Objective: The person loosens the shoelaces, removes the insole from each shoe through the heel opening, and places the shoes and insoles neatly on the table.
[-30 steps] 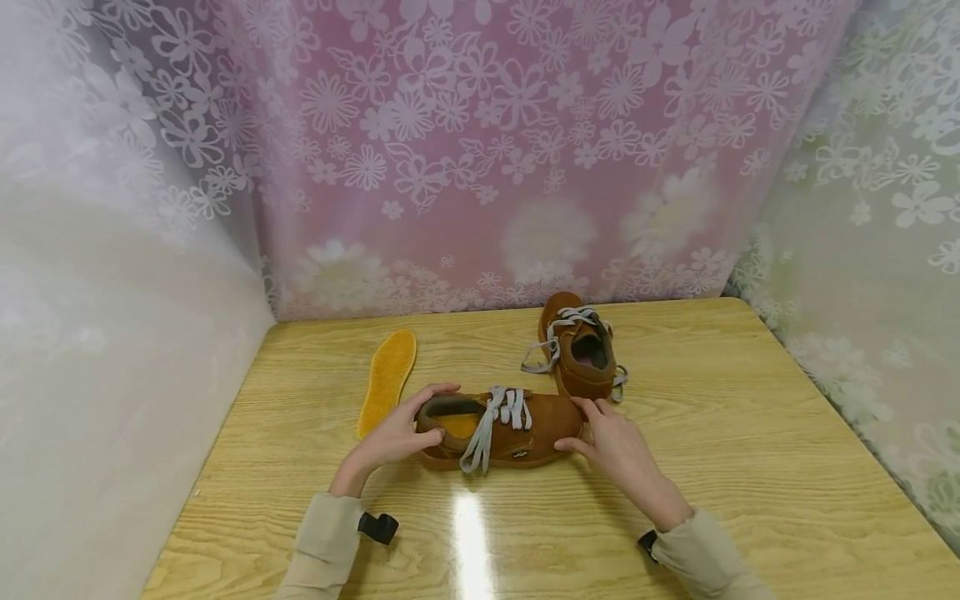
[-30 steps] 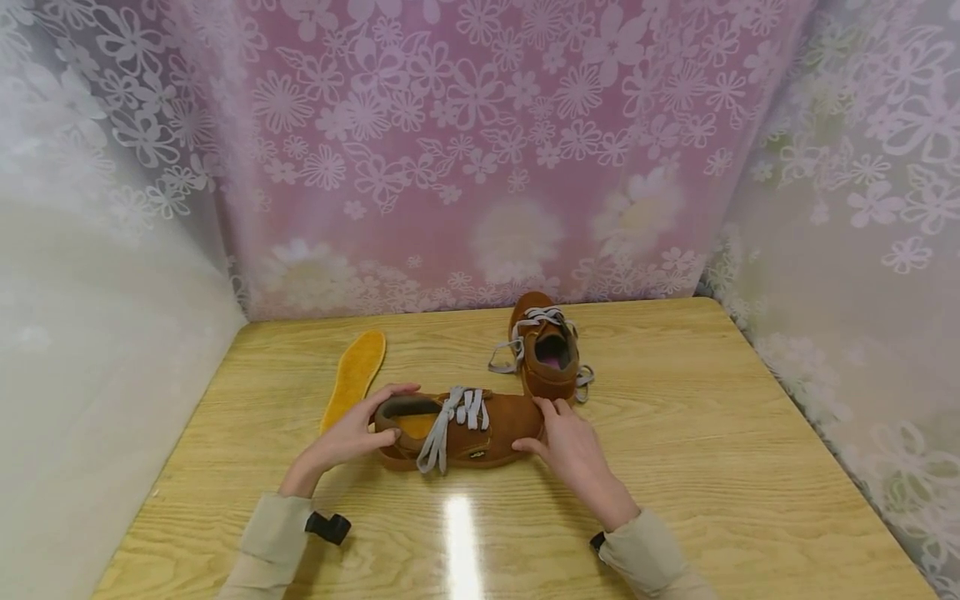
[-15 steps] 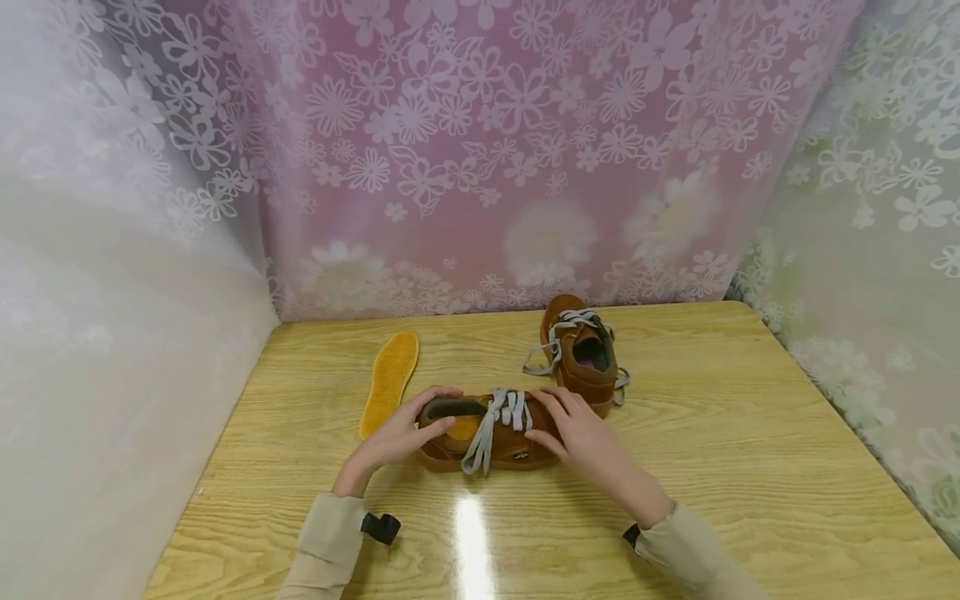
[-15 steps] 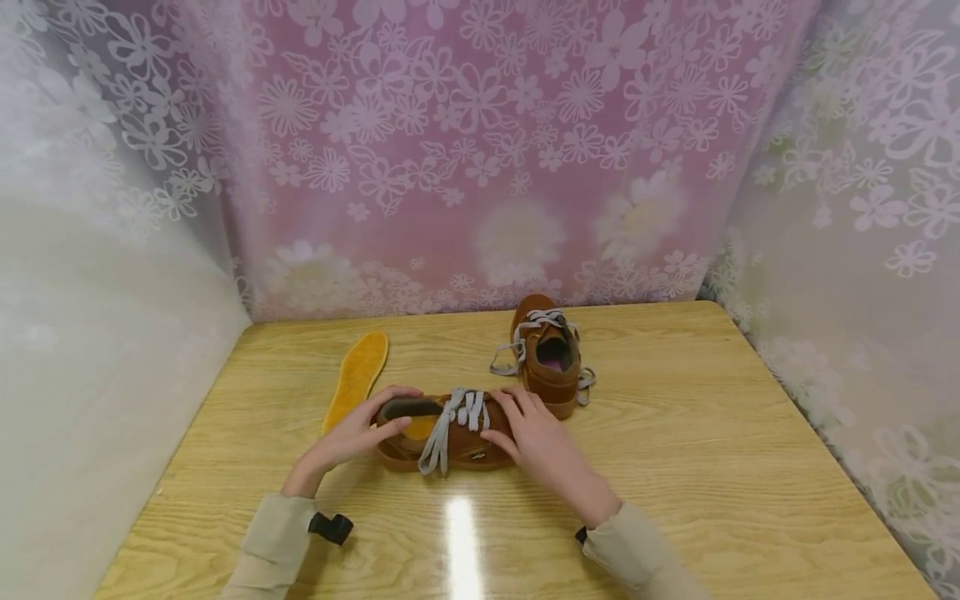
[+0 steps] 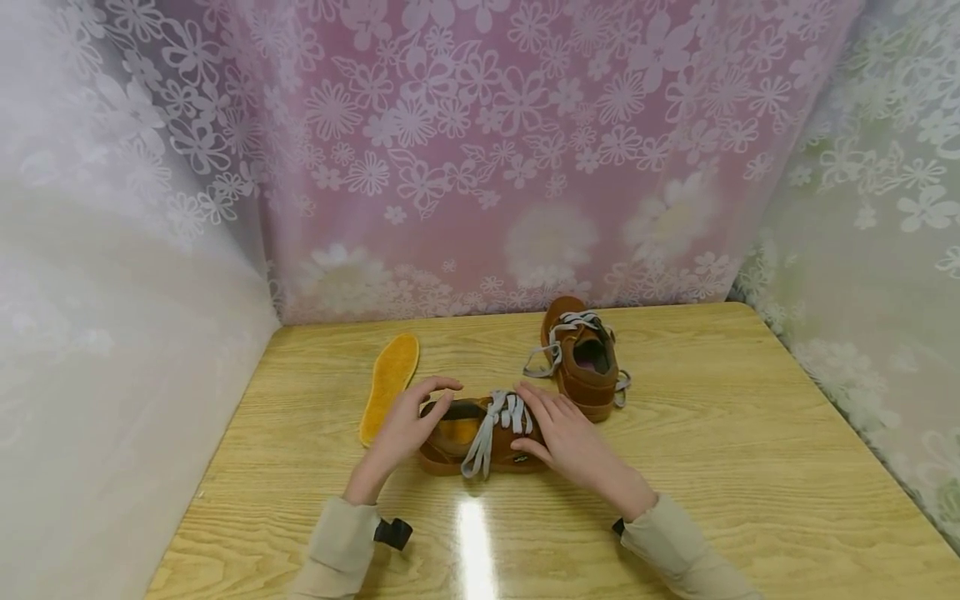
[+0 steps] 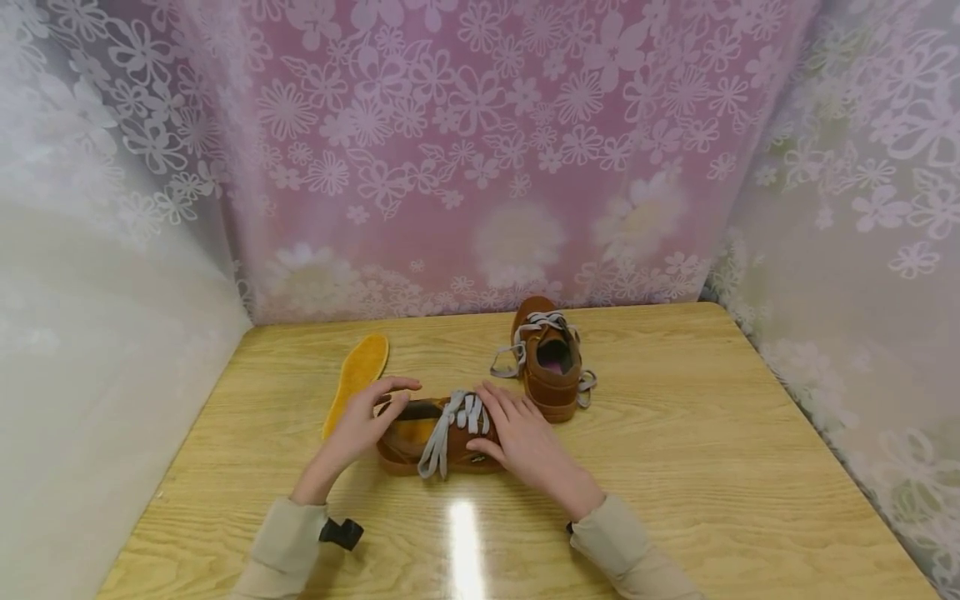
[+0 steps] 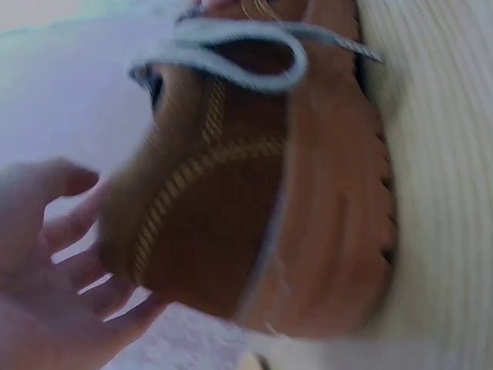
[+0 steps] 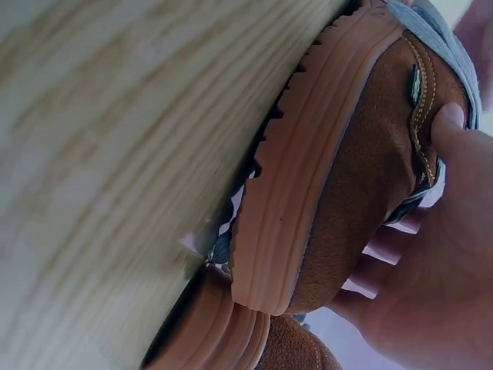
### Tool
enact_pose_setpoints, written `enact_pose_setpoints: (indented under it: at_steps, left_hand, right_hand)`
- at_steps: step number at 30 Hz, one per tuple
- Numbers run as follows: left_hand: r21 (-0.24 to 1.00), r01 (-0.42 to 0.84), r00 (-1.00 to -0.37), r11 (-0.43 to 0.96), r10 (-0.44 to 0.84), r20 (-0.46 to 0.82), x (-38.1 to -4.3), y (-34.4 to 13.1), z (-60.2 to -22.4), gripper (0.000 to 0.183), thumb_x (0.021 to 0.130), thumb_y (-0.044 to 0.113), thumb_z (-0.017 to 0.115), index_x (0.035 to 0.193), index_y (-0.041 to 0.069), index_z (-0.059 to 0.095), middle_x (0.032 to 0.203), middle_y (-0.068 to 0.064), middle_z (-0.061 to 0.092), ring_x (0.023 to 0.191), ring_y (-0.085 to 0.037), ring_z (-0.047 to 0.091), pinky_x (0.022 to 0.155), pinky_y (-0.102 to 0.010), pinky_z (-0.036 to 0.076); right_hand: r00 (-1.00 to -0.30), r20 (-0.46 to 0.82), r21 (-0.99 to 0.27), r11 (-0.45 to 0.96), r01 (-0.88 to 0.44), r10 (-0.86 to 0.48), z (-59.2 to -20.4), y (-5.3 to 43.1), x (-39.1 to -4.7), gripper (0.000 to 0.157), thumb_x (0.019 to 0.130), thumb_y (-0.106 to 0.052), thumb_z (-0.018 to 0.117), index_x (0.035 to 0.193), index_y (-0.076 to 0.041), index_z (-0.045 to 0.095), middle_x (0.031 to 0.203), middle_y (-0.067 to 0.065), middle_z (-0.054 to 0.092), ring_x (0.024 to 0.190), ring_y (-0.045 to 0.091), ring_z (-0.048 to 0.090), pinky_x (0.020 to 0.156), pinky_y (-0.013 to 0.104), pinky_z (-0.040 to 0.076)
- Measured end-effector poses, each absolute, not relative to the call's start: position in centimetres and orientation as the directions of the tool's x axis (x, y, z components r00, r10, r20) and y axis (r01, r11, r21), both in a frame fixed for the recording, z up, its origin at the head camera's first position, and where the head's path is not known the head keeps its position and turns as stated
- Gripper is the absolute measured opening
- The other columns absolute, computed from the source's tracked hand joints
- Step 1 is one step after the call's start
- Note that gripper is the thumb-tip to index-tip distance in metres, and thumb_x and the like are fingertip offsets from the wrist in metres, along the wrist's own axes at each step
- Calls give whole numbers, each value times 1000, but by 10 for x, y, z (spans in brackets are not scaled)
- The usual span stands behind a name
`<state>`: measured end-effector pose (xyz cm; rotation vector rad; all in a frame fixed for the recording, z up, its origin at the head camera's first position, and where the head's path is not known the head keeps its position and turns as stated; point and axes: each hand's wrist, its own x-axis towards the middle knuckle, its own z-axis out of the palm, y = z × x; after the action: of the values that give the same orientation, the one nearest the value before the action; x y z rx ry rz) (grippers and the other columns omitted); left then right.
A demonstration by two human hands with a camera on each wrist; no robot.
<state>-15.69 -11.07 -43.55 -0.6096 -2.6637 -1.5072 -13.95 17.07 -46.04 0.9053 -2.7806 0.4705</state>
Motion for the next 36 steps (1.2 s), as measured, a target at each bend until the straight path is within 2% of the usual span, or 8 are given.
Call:
enact_pose_setpoints:
  at_steps: [2, 5, 10, 16, 24, 27, 31, 36]
  left_hand:
    - [771, 395, -916, 499, 283, 286, -154, -103, -427, 19, 102, 16, 63, 119, 15, 73, 125, -2, 70, 122, -26, 61, 101, -53, 49]
    - [680, 465, -885, 568, 284, 368, -148, -92, -419, 13, 99, 18, 68, 109, 16, 75, 111, 1, 74, 106, -20, 69, 90, -43, 56]
    - [555, 505, -863, 661, 373, 341, -139, -79, -415, 16, 93, 32, 76, 99, 17, 72, 89, 6, 71, 78, -8, 67, 71, -26, 56]
    - [497, 501, -865, 708, 428, 262, -135, -75, -416, 15, 91, 25, 78, 98, 17, 67, 83, 7, 69, 72, -6, 65, 64, -22, 52]
    - [496, 464, -883, 734, 335, 330, -139, -79, -411, 3, 96, 19, 72, 98, 18, 74, 82, 6, 75, 61, -4, 61, 54, -19, 46]
    - [487, 495, -862, 720, 338, 378, -141, -80, -411, 6, 95, 20, 74, 100, 18, 73, 86, 5, 75, 63, -6, 64, 54, -20, 47]
    - [469, 588, -806, 659, 430, 407, -141, -82, -412, 12, 92, 20, 77, 103, 20, 71, 103, 3, 71, 81, -10, 70, 66, -23, 55]
    - [433, 680, -729, 592, 613, 306, -140, -85, -413, 22, 92, 13, 77, 112, 23, 75, 130, -3, 61, 104, -19, 65, 79, -31, 56]
  right_hand:
    - [-803, 258, -240, 769, -593, -538, -462, 171, -139, 81, 98, -51, 61, 160, -10, 28, 160, 14, 36, 143, 33, 42, 114, 56, 35]
    - [-808, 249, -240, 774, -586, -534, -463, 171, -139, 80, 99, -50, 60, 161, -11, 27, 158, 16, 40, 142, 35, 43, 115, 56, 35]
    - [-810, 248, -240, 777, -582, -531, -464, 170, -139, 80, 99, -51, 59, 161, -11, 28, 155, 18, 43, 141, 37, 44, 114, 57, 34]
    - [-811, 252, -250, 774, -582, -528, -465, 170, -138, 80, 99, -51, 59, 160, -9, 29, 154, 20, 44, 141, 39, 44, 114, 58, 34]
    - [-825, 223, -268, 780, -565, -520, -463, 170, -138, 80, 100, -51, 58, 161, -12, 27, 154, 18, 44, 142, 37, 43, 116, 57, 32]
    - [-823, 227, -270, 778, -567, -521, -463, 170, -138, 80, 99, -51, 59, 161, -12, 26, 154, 18, 45, 141, 37, 43, 116, 58, 32]
    - [-824, 224, -272, 778, -566, -521, -463, 170, -138, 80, 99, -51, 59, 161, -12, 26, 153, 19, 46, 141, 37, 44, 116, 58, 32]
    - [-829, 213, -284, 779, -559, -518, -462, 170, -138, 81, 99, -51, 60, 161, -12, 26, 153, 19, 46, 141, 37, 44, 116, 59, 32]
